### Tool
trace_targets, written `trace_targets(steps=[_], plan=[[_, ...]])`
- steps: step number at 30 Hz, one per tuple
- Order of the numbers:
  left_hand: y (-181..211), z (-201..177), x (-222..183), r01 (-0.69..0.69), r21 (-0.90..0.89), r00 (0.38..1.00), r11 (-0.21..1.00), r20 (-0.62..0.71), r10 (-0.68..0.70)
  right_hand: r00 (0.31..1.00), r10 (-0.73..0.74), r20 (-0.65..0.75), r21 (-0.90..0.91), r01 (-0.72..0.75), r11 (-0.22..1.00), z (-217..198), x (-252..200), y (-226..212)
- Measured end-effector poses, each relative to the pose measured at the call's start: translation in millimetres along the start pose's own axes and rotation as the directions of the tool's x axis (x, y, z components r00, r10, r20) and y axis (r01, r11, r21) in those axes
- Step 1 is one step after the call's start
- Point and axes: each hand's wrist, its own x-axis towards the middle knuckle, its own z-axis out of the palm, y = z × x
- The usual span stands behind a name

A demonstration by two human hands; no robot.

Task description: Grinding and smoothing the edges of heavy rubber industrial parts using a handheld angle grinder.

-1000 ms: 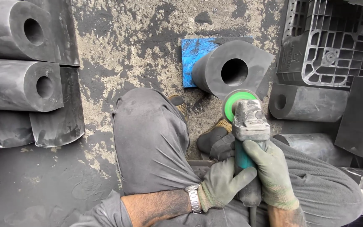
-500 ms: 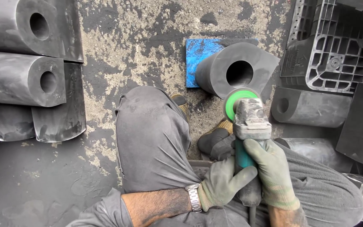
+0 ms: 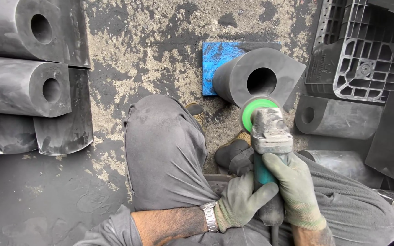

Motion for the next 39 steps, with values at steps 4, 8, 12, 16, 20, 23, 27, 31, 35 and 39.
trace_targets(steps=[4,8,12,16,20,23,27,31,35,39], plan=[[-21.1,10.0,-4.8,-0.287,0.225,0.958,0.931,0.066,0.280,0.995,-0.058,-0.079,0.060,0.063,0.996,-14.7,-6.8,13.3],[-8.7,7.9,-3.0,-0.169,0.208,0.985,0.964,0.062,0.159,0.994,-0.039,-0.099,0.102,0.050,0.994,-24.8,-0.9,29.2],[-25.4,10.4,-5.6,-0.101,0.102,0.994,0.990,-0.022,0.103,0.996,-0.032,0.078,0.075,0.026,0.997,-1.8,0.1,8.9],[-6.3,6.4,-3.2,-0.126,0.102,0.990,0.987,-0.052,0.132,0.996,-0.055,0.064,0.082,0.050,0.995,-14.5,2.0,18.5],[-3.6,1.8,0.1,-0.139,0.141,0.989,0.980,0.064,0.131,0.989,-0.056,-0.135,0.089,0.068,0.994,-21.6,-5.0,25.3],[-3.0,1.0,-2.7,-0.279,0.194,0.960,0.941,0.067,0.271,0.991,-0.064,-0.116,0.084,0.074,0.994,-16.2,-2.7,23.0],[-0.3,-1.2,1.8,-0.025,0.017,0.993,1.000,-0.113,0.027,0.995,-0.028,0.093,0.028,0.026,0.999,-0.7,10.3,9.8],[-7.9,6.7,1.4,-0.064,0.017,0.988,0.998,-0.138,0.066,0.996,-0.080,0.029,-0.001,0.080,0.997,2.6,-1.2,0.2],[-15.3,14.0,4.8,-0.074,0.110,0.997,0.991,-0.019,0.076,0.996,-0.016,-0.090,0.138,0.028,0.990,-24.7,0.4,26.4],[1.5,0.9,3.9,-0.063,0.066,0.998,0.996,-0.027,0.064,0.995,-0.096,-0.024,0.117,0.098,0.988,-15.6,4.7,18.2]])
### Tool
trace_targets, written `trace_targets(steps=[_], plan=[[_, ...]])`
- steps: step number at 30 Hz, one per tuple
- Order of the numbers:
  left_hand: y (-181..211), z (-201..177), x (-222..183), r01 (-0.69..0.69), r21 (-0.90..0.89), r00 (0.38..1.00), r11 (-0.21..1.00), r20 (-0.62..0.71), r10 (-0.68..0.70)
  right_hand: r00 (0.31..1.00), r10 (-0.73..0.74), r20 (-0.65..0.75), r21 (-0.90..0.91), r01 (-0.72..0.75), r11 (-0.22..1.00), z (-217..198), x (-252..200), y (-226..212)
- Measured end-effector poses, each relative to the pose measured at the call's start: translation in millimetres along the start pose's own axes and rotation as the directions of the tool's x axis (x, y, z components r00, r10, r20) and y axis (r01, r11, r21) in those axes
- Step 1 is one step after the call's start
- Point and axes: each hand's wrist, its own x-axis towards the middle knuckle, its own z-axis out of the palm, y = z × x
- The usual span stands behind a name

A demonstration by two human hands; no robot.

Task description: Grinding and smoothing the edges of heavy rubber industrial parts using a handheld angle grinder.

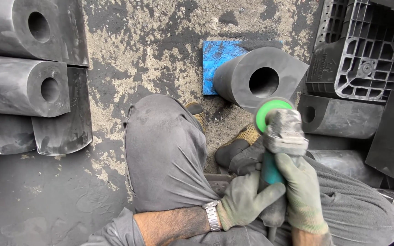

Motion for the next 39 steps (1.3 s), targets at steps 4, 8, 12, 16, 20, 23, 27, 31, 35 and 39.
trace_targets(steps=[4,8,12,16,20,23,27,31,35,39], plan=[[-0.9,0.0,3.1,0.001,-0.099,0.989,0.995,-0.145,-0.015,0.998,0.028,0.057,-0.144,-0.020,0.989,27.2,8.2,-18.4],[-2.8,5.2,1.9,-0.009,-0.070,0.991,0.998,-0.132,0.000,1.000,-0.007,0.022,-0.160,0.010,0.987,12.4,4.4,-13.5],[-4.7,12.6,7.6,-0.080,0.024,0.995,0.996,0.055,0.079,0.980,0.005,-0.200,0.076,0.010,0.997,-3.8,-13.8,-5.4],[-2.8,17.8,7.6,-0.068,0.082,0.987,0.994,0.150,0.055,0.985,0.007,-0.172,0.124,0.014,0.992,-31.0,-14.9,12.3],[-7.5,18.6,-2.0,-0.037,0.096,0.986,0.995,0.163,0.021,0.997,0.014,-0.075,0.075,-0.008,0.997,-31.3,-16.6,15.4],[-12.0,16.0,-8.4,-0.010,0.099,0.986,0.995,0.169,-0.007,0.995,0.078,-0.061,0.028,-0.077,0.997,-32.3,-15.7,22.2],[-14.3,15.3,-9.4,0.007,0.127,0.977,0.992,0.209,-0.034,0.990,0.132,-0.045,0.074,-0.129,0.989,-42.2,-17.1,33.1],[-8.2,13.6,-3.8,0.014,0.126,0.975,0.992,0.217,-0.041,0.996,0.068,-0.057,0.038,-0.066,0.997,-34.5,-10.9,22.8],[4.6,3.1,13.0,0.013,0.096,0.992,0.995,0.127,-0.025,1.000,0.019,0.021,0.051,-0.020,0.999,-14.6,2.3,-0.4],[4.7,3.2,9.5,0.034,0.105,0.990,0.994,0.129,-0.047,0.997,0.034,-0.075,-0.082,-0.040,0.996,-16.4,-0.7,-2.7]])
